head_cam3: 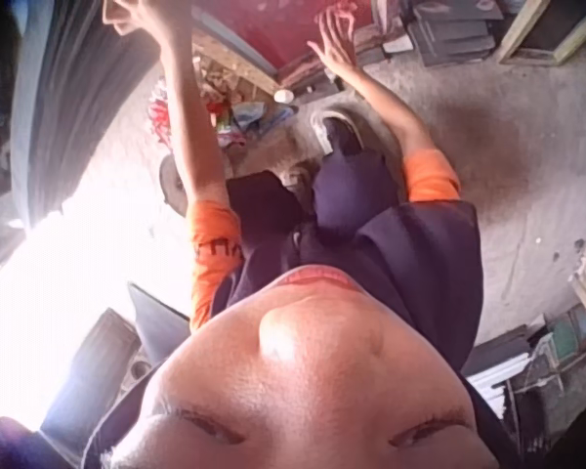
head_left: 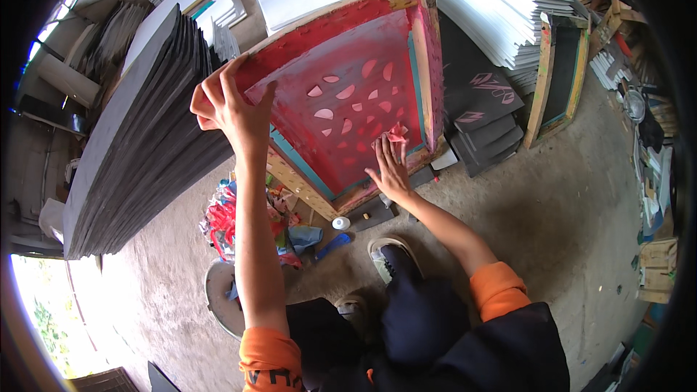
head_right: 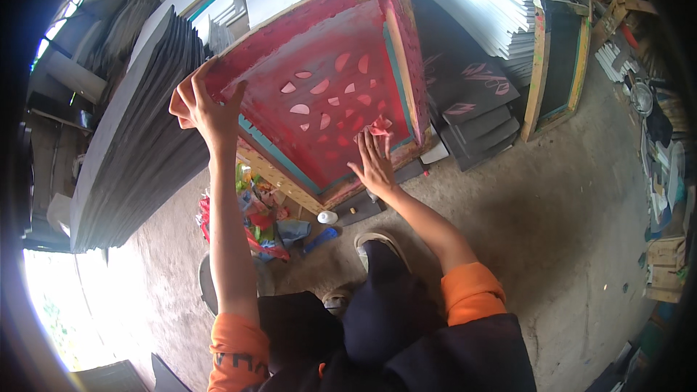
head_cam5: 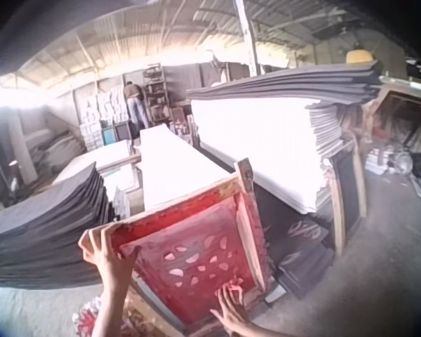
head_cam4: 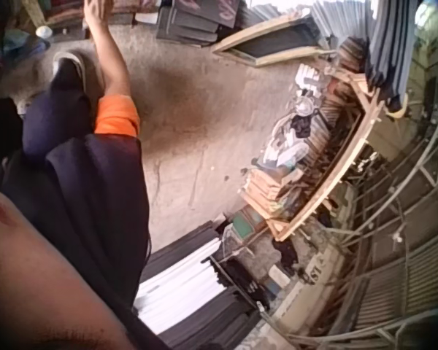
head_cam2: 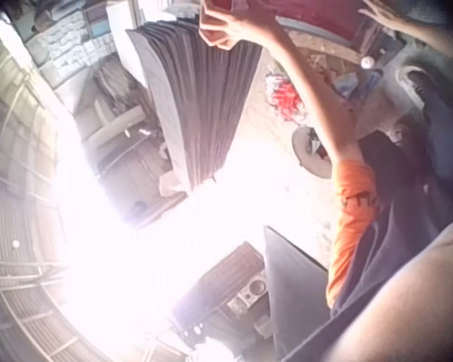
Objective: The person sits on the floor and applies strips of white tape to a red mesh screen frame. They tear pieces of tape and press them onto the mesh surface, smoothing them down with their fingers. The person occasionally switches to a blue cloth to wipe the screen surface.
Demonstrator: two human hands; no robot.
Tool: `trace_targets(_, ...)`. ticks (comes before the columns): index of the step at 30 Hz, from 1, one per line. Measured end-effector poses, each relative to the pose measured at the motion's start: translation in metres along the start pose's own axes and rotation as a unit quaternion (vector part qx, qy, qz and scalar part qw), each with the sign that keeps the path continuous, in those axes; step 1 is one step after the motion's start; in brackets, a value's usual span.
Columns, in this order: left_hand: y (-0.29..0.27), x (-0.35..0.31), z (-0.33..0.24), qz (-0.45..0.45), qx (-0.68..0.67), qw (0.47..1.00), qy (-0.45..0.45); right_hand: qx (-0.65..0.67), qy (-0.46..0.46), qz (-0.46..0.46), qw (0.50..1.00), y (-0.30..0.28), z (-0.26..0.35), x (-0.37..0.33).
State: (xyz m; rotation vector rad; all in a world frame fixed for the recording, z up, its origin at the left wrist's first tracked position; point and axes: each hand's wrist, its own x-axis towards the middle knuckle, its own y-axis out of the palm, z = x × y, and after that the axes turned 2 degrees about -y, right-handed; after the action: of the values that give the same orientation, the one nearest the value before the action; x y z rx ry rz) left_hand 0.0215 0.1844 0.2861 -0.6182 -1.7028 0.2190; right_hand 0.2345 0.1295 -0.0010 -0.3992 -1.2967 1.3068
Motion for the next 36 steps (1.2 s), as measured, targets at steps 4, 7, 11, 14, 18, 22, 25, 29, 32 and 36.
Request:
trace_targets(4,0.001,-0.001,0.011,0.006,0.011,1.0,0.015,0.015,0.183,-0.112,0.977,0.001,-0.004,0.032)
trace_targets(7,0.005,0.0,0.013,-0.002,-0.06,0.998,0.02,0.095,0.263,-0.145,0.949,0.009,0.005,0.031)
trace_targets(11,0.017,0.002,0.013,0.011,-0.015,0.999,0.034,0.047,0.253,-0.012,0.966,0.024,-0.003,-0.014)
trace_targets(14,0.021,0.003,0.022,0.01,0.004,0.999,0.045,0.086,0.193,-0.096,0.973,0.011,0.004,0.027)
trace_targets(18,0.029,0.007,0.031,0.006,-0.029,0.998,0.049,0.107,0.141,-0.151,0.973,-0.014,0.001,0.083)
trace_targets(22,0.037,0.008,0.022,0.01,-0.024,0.998,0.049,0.082,0.205,-0.116,0.968,0.008,0.0,0.03)
trace_targets(25,0.036,0.008,0.016,0.007,0.013,0.999,0.043,0.042,0.182,-0.082,0.979,0.009,-0.005,0.015)
trace_targets(29,0.025,0.001,0.025,0.039,0.012,0.997,0.059,-0.054,0.14,-0.107,0.983,-0.025,-0.014,0.074)
trace_targets(32,0.02,-0.007,0.025,0.084,0.006,0.994,0.073,-0.064,0.138,-0.138,0.979,-0.028,-0.029,0.07)
trace_targets(36,0.007,-0.054,0.032,0.063,-0.012,0.997,0.042,0.025,0.132,-0.079,0.988,0.011,-0.004,0.008)
